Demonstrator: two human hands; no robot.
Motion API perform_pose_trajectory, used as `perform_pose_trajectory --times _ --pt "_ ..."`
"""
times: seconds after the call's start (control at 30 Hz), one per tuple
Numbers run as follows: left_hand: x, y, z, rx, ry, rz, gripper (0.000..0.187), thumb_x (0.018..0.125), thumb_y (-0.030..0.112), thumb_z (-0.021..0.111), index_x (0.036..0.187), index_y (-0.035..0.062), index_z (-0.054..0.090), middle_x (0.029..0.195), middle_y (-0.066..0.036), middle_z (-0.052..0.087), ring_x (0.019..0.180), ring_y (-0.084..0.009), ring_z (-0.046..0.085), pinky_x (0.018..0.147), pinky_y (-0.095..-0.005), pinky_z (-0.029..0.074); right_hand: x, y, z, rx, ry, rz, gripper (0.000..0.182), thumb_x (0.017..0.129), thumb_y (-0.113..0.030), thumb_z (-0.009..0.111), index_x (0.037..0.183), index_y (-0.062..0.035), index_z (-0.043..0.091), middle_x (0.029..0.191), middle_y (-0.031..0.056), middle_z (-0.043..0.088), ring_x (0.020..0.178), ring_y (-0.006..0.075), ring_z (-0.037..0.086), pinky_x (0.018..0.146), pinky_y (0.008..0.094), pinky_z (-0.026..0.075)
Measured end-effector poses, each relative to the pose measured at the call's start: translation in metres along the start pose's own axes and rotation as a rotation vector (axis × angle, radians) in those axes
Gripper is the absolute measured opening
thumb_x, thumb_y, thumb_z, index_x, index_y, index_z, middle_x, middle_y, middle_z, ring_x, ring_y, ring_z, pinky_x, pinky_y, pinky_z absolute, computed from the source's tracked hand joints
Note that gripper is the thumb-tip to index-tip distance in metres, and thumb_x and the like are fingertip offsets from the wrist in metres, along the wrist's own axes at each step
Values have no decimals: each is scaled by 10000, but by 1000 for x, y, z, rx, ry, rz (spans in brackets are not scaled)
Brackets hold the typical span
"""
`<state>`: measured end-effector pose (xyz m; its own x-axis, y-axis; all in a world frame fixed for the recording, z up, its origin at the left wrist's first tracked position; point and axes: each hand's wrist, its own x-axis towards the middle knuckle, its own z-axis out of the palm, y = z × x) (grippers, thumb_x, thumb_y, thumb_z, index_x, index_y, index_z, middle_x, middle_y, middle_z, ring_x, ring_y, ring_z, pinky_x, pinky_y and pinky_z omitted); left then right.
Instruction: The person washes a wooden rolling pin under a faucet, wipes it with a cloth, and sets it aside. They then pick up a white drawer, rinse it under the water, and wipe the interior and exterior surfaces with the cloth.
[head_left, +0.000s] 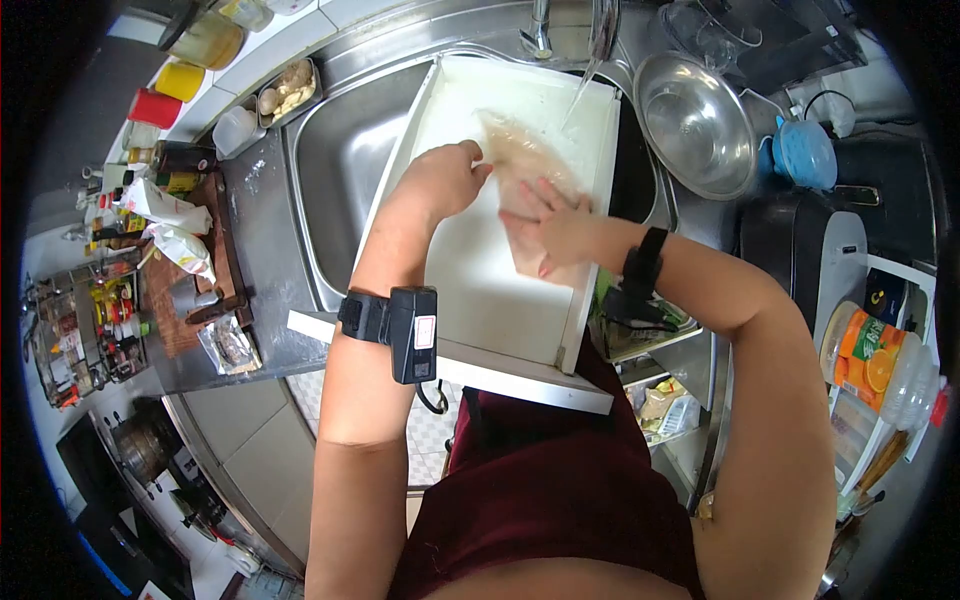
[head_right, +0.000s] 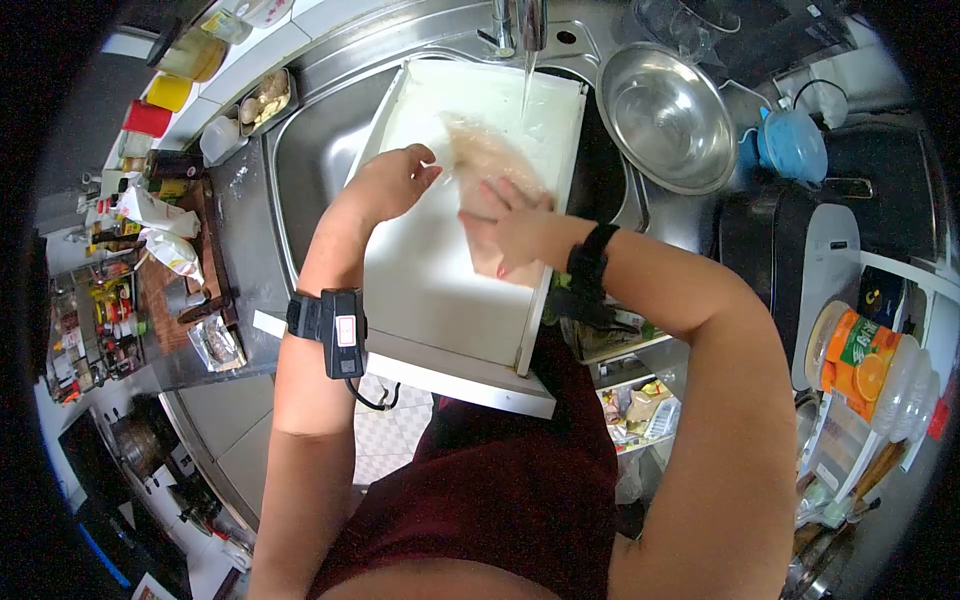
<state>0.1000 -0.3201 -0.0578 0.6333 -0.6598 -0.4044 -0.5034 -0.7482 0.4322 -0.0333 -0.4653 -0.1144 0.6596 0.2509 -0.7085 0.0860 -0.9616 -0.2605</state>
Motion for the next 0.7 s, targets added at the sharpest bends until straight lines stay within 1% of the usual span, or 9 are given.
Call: perform_pose_trajectory --times 0.1,0.2,0.27,0.3,0.4,0.5,0.53,0.63,0.7 --pt "-1 0 1 -2 14 7 342 889 301 539 1102 39 590 964 -168 656 907 -323 624 798 -380 482 29 27 -17 44 29 133 1058 644 -445 758 1450 -305 87 1507 191 -36 1372 429 -13 973 678 235" --pt "-1 2 0 -8 8 6 332 888 287 541 1099 35 590 946 -166 658 904 -323 623 798 -375 481 60 53 -34 3 132 94 1075 637 -450 758 1456 -248 93 1490 237 45 1340 482 104 1020 589 261" --pt "-1 1 0 1 0 7 328 889 283 537 1098 36 590 939 -164 658 898 -324 624 797 -376 480 102 81 -16 -49 442 -48 948 631 -430 759 1403 -196 260 1430 236 226 1298 453 239 1014 516 309" --pt "-2 2 -1 7 -4 7 325 890 282 536 1098 37 591 936 -163 659 894 -324 624 797 -377 480 107 82 -20 -75 596 -121 891 629 -420 759 1377 -170 344 1400 235 316 1276 439 307 1011 479 334" --pt "-3 5 -3 23 -4 2 322 893 284 528 1094 41 593 933 -157 659 886 -322 624 795 -382 480 126 74 -32 99 556 -100 590 647 -331 749 1157 -112 549 1151 208 556 1103 364 508 875 415 449" --pt "-2 3 -2 29 -3 6 322 894 284 522 1094 42 594 926 -157 662 888 -321 624 796 -383 481 128 53 -38 145 714 -1 255 737 -209 646 938 -57 609 911 170 628 865 346 600 764 411 478" --pt "-3 2 -2 30 -3 8 322 894 282 521 1094 41 594 924 -157 662 888 -322 624 795 -383 481 130 46 -46 203 705 81 167 784 -93 532 923 -44 611 897 166 628 846 342 608 735 416 490" --pt "-4 2 -2 31 25 25 316 887 264 531 1087 29 597 906 -160 665 882 -325 626 797 -388 482 135 34 -77 134 707 224 169 789 -64 499 908 -54 617 899 159 628 879 322 612 750 408 494" --pt "-5 4 -4 13 40 26 312 882 258 540 1080 25 601 900 -160 665 880 -325 626 802 -390 480 139 28 -93 125 966 149 145 768 -64 535 883 -61 622 893 156 626 936 302 609 794 387 496"
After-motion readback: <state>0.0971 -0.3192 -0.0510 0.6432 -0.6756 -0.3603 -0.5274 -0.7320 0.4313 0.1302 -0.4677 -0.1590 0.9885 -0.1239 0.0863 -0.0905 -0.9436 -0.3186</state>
